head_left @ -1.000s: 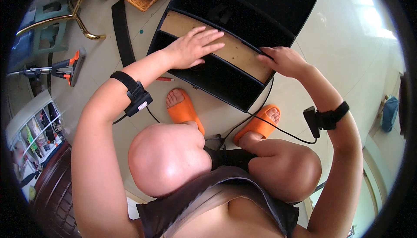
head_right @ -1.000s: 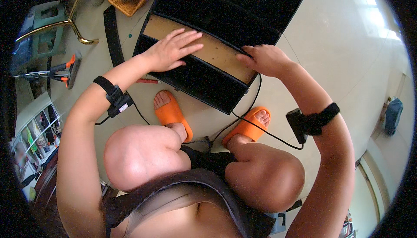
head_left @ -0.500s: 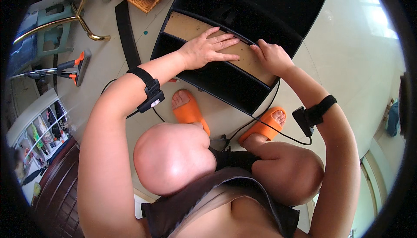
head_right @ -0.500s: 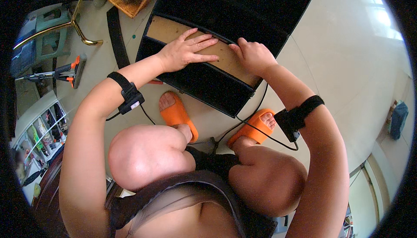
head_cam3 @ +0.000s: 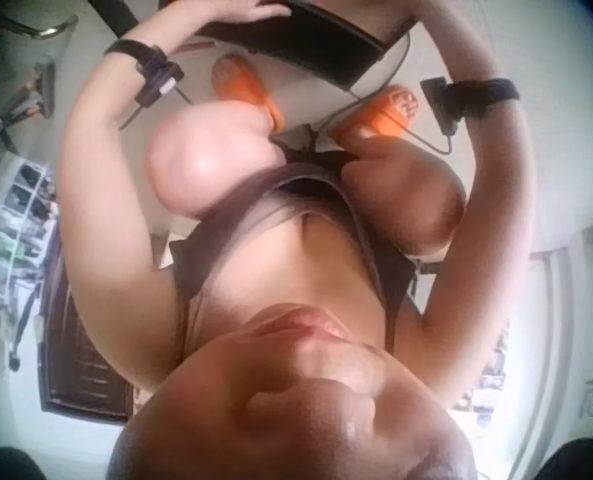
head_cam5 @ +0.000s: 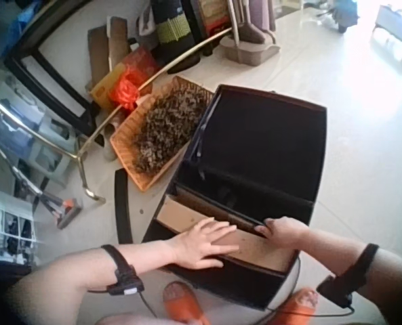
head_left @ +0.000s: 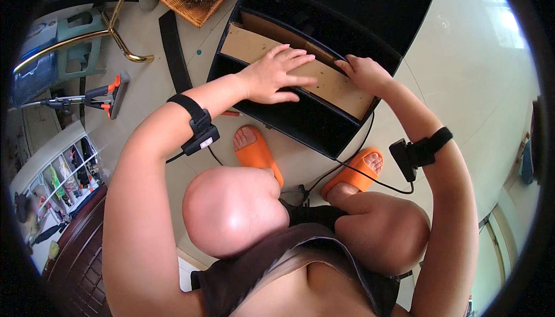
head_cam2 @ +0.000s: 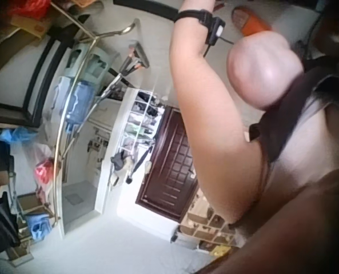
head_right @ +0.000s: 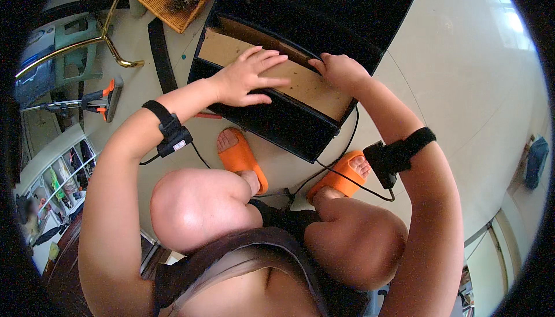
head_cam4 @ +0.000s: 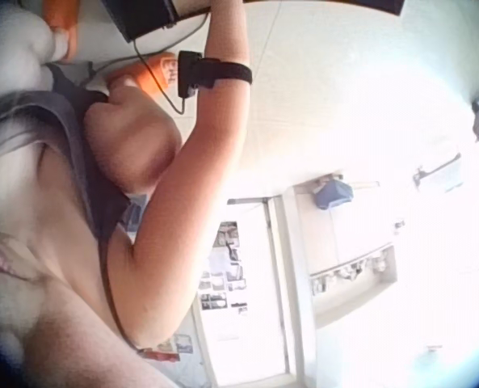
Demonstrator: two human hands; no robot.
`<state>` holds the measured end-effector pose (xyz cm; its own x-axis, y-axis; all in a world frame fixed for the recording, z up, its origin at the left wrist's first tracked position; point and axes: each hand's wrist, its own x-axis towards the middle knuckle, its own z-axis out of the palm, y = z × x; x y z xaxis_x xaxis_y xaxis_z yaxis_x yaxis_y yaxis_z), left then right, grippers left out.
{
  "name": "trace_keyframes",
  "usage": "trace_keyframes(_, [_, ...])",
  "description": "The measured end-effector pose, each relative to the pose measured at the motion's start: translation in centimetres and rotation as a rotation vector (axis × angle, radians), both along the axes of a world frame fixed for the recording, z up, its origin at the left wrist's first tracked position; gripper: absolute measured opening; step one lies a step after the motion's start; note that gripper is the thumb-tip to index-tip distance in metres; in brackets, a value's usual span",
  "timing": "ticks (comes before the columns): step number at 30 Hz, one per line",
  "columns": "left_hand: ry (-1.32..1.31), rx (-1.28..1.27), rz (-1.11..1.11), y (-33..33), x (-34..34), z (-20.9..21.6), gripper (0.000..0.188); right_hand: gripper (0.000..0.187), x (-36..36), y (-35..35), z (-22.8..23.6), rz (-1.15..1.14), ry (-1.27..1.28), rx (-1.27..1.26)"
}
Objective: The person uses a red utility knife to cut the tape and remove the cardboard backing from a black box. They then remove a black plastic frame and a black foam insert from inside the box.
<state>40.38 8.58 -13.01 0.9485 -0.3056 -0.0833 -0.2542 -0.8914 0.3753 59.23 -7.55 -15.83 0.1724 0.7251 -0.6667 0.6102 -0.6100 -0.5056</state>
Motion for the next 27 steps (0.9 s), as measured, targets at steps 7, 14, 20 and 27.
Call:
trace_keyframes(7, [0.401,0.057,0.112,0.5,4.6,0.1,0.058,0.038,-0.7,-0.9,0.4,0.049,-0.193,0.087])
trace_keyframes(14, [0.383,0.095,0.108,-0.6,4.9,1.5,0.043,0.033,1.0,-1.9,0.5,0.249,-0.229,0.236])
trace_keyframes(20, [0.17,0.085,0.057,-2.0,2.0,2.7,0.014,0.034,1.5,-2.8,-0.5,0.183,-0.222,0.38])
trace_keyframes(27, [-0.123,-0.018,-0.114,-0.6,-2.7,4.8,0.021,0.034,1.3,-2.6,-0.3,0.163,-0.195,0.357])
